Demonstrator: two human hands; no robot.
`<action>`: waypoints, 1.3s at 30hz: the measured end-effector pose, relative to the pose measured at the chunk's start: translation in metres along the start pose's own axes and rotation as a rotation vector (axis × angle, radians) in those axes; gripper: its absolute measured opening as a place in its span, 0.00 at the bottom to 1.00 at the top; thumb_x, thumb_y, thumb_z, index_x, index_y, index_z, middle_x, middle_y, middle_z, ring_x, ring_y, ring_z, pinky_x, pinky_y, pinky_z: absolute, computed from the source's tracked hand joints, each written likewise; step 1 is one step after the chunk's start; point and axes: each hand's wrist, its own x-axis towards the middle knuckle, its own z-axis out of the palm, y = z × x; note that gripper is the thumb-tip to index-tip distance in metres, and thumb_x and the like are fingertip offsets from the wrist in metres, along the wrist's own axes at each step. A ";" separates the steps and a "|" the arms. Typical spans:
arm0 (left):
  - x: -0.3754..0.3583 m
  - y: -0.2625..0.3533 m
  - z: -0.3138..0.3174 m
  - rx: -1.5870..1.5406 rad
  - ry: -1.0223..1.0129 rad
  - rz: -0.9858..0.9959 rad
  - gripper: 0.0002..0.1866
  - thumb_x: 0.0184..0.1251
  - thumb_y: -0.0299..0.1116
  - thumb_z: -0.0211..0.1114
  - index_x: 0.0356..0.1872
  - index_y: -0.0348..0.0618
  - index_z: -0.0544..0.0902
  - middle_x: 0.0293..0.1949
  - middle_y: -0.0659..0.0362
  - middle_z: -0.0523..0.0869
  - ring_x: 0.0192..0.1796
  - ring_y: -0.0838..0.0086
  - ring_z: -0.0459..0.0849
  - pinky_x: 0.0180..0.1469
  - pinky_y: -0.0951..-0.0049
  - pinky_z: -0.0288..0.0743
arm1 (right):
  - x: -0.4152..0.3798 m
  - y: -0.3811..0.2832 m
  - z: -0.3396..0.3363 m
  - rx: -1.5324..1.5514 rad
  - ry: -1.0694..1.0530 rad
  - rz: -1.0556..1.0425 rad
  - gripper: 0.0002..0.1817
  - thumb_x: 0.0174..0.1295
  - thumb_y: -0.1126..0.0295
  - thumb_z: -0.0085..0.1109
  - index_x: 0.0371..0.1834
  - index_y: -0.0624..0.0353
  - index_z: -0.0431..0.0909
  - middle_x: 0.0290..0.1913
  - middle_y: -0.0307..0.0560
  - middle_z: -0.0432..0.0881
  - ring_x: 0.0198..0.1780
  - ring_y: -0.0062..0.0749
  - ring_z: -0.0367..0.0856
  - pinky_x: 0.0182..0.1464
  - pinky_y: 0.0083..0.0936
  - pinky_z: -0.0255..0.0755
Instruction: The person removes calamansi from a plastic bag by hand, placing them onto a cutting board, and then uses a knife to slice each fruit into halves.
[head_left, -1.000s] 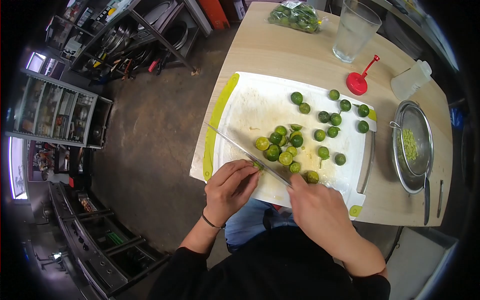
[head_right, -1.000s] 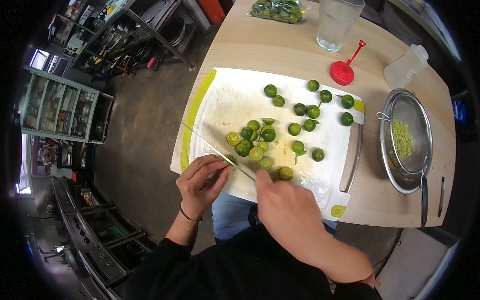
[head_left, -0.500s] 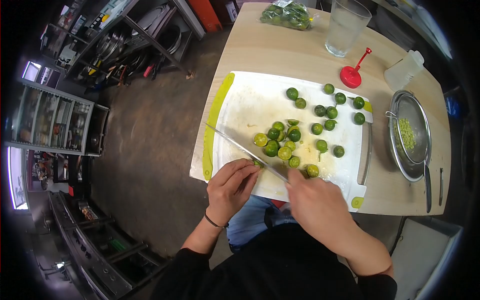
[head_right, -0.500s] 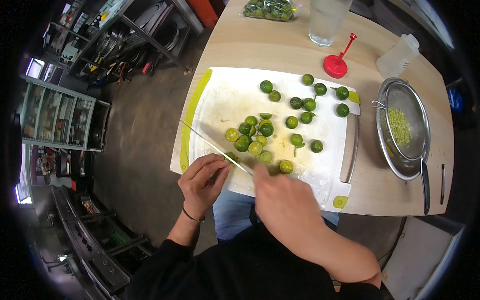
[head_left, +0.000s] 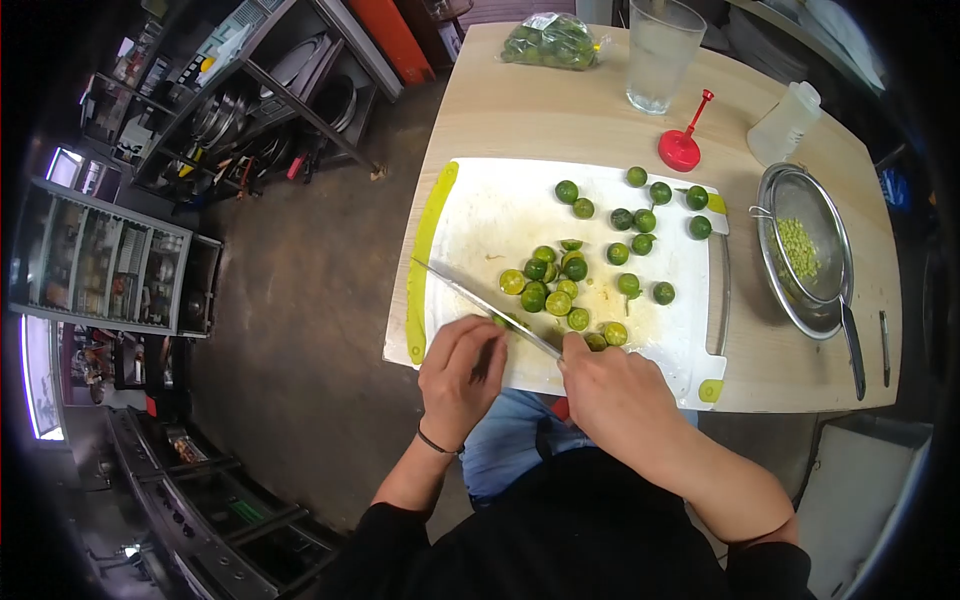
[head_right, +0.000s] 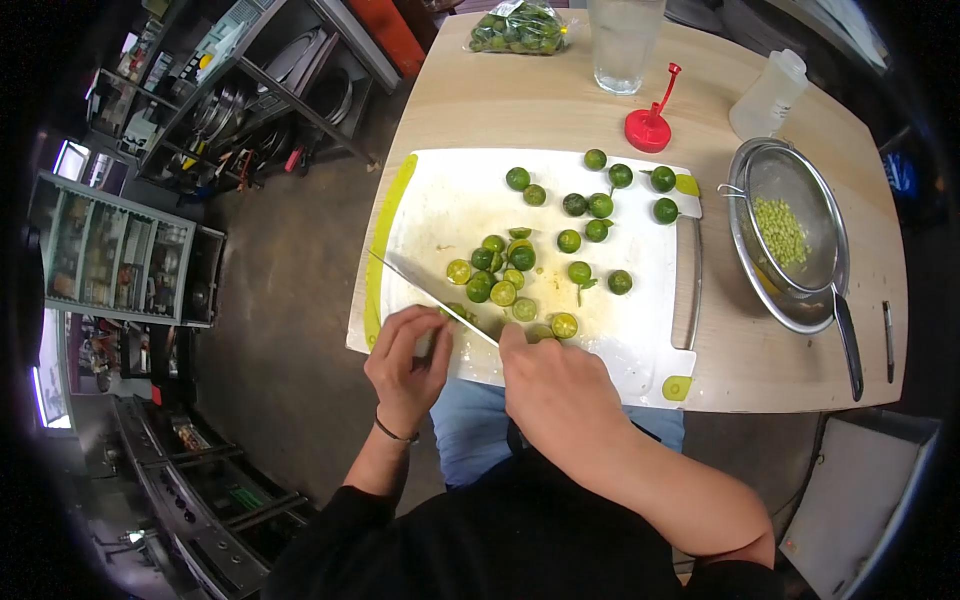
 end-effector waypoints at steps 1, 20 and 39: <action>0.001 -0.001 -0.001 0.051 0.028 -0.042 0.11 0.52 0.19 0.73 0.38 0.40 0.86 0.40 0.55 0.86 0.41 0.64 0.87 0.42 0.70 0.81 | -0.005 0.003 0.000 0.024 -0.005 0.020 0.07 0.58 0.76 0.56 0.37 0.66 0.72 0.24 0.59 0.83 0.30 0.56 0.86 0.34 0.45 0.80; 0.027 0.011 -0.009 0.074 -0.164 -0.045 0.18 0.51 0.26 0.76 0.46 0.42 0.85 0.41 0.57 0.87 0.48 0.63 0.83 0.53 0.64 0.74 | -0.052 0.099 -0.016 -0.050 0.639 0.145 0.14 0.59 0.72 0.65 0.48 0.57 0.77 0.35 0.51 0.82 0.32 0.49 0.82 0.36 0.41 0.75; 0.047 0.025 -0.008 -0.050 -0.191 -0.193 0.16 0.53 0.27 0.76 0.46 0.43 0.88 0.36 0.57 0.89 0.42 0.70 0.87 0.52 0.69 0.75 | -0.051 0.101 -0.019 -0.185 0.811 -0.015 0.21 0.55 0.70 0.68 0.54 0.58 0.80 0.49 0.49 0.78 0.44 0.43 0.79 0.46 0.37 0.76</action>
